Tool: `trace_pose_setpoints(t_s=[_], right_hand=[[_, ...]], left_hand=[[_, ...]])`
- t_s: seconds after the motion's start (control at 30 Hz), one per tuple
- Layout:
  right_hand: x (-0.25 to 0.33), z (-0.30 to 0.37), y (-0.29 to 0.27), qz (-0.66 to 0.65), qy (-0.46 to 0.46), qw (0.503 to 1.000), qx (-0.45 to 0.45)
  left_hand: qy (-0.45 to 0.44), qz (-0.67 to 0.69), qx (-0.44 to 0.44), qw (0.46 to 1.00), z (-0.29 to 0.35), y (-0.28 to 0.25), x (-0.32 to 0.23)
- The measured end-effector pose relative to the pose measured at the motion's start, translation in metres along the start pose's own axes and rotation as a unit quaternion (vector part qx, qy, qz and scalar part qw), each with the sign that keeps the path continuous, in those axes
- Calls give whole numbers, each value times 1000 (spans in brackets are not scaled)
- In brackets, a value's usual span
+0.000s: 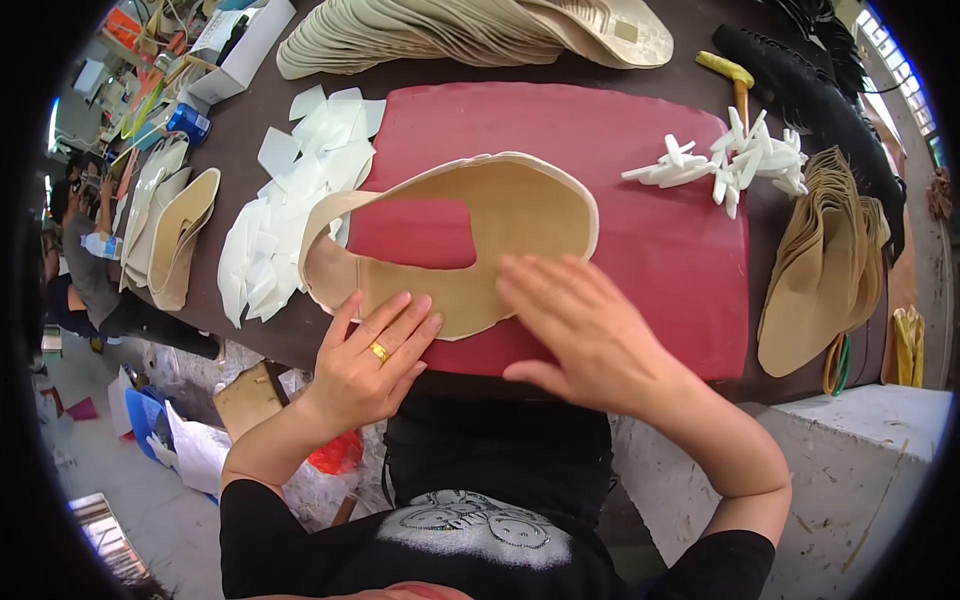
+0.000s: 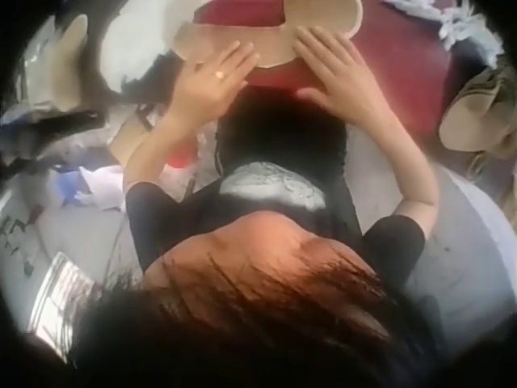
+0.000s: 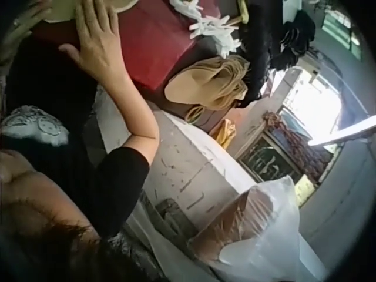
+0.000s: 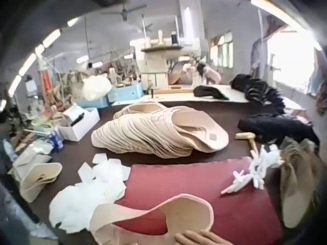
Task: Assembling shoe uppers by applying lining and reinforcement materials.
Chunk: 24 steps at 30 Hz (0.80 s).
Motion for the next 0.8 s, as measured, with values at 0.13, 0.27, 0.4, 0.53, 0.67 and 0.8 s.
trace_pose_setpoints(t_s=[0.13, 0.27, 0.4, 0.53, 0.67, 0.8], right_hand=[[21, -4, 8, 29, -44, 999, 2], [23, -28, -6, -32, -41, 994, -101], [17, -25, 35, -178, -35, 982, -57], [10, -32, 42, -203, -20, 979, -20], [11, -45, 51, -200, -17, 979, 24], [13, -55, 68, -259, -39, 962, 80]], left_hand=[[49, -205, -28, 977, -1, -21, 24], [87, -323, -95, 937, 7, -36, 30], [170, -329, -139, 919, -2, -23, -6], [223, -316, -156, 909, -7, -21, -2], [255, -280, -158, 912, -6, -23, 3], [284, -206, -159, 923, -1, -21, 3]])
Point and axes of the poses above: each hand's wrist, its own z-axis away from the middle knuckle, its own y-axis out of the palm, x = y × z, the point moved 7 cm from there along -z, towards the middle knuckle, and after that the axes turned 5 degrees about -x, right-handed, at the moved point
